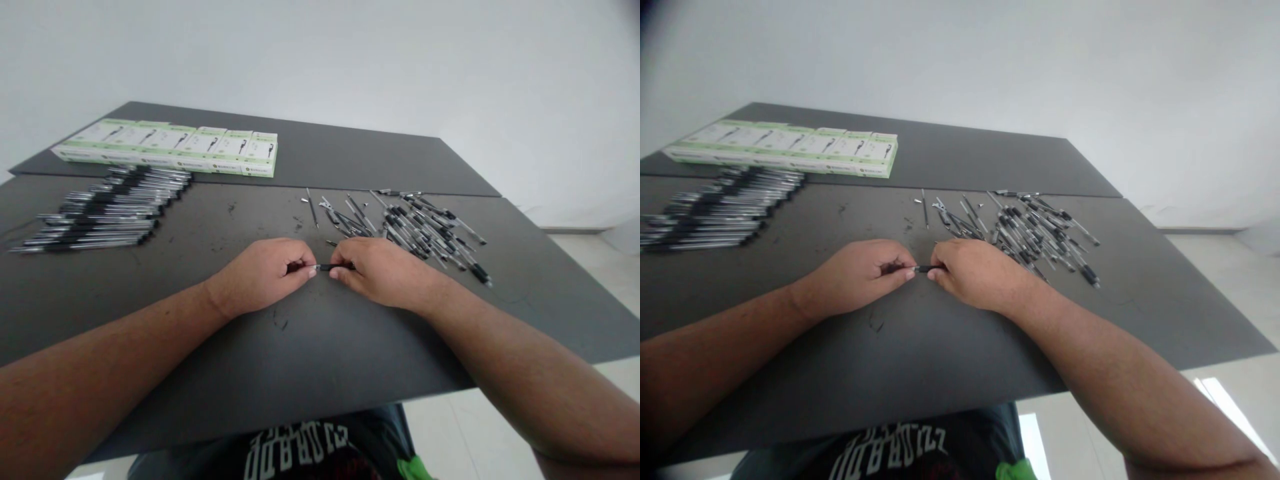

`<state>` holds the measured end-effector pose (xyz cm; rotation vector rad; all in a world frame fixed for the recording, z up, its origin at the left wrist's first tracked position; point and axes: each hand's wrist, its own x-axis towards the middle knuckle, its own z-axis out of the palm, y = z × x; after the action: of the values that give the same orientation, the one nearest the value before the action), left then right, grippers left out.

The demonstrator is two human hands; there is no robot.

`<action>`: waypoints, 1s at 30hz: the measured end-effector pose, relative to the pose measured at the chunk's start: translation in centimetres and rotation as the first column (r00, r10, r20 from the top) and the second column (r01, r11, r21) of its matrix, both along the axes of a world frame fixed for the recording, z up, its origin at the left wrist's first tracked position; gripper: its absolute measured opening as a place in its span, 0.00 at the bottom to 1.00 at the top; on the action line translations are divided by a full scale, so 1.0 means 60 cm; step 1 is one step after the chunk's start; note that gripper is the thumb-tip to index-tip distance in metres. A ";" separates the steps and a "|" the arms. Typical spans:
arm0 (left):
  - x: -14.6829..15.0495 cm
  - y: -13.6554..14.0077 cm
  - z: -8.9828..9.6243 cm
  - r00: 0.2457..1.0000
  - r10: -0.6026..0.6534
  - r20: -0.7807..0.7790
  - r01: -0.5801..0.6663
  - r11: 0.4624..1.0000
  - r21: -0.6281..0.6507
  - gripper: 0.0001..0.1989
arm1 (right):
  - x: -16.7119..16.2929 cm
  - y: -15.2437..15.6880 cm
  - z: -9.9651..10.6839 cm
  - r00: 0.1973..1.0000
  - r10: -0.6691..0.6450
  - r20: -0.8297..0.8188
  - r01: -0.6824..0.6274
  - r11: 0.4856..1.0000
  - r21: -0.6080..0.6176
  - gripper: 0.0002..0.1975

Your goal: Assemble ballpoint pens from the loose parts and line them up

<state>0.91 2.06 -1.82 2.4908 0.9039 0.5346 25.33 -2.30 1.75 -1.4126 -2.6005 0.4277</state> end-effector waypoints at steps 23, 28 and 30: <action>0.002 0.000 0.001 1.000 -0.011 -0.025 0.011 1.000 -0.001 0.09 | -0.001 -0.001 0.001 0.999 0.038 0.022 -0.038 0.999 -0.025 0.15; 0.001 0.000 0.002 1.000 -0.012 -0.026 0.012 1.000 -0.013 0.10 | 0.001 -0.001 0.000 0.999 -0.016 -0.037 0.015 1.000 -0.020 0.09; 0.001 0.000 0.002 1.000 -0.015 -0.025 0.015 1.000 -0.013 0.10 | 0.001 0.000 -0.001 1.000 0.016 0.011 -0.015 1.000 -0.013 0.08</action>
<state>0.99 2.07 -1.69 2.4963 0.8947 0.4927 25.39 -2.32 1.71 -1.4040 -2.6241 0.4410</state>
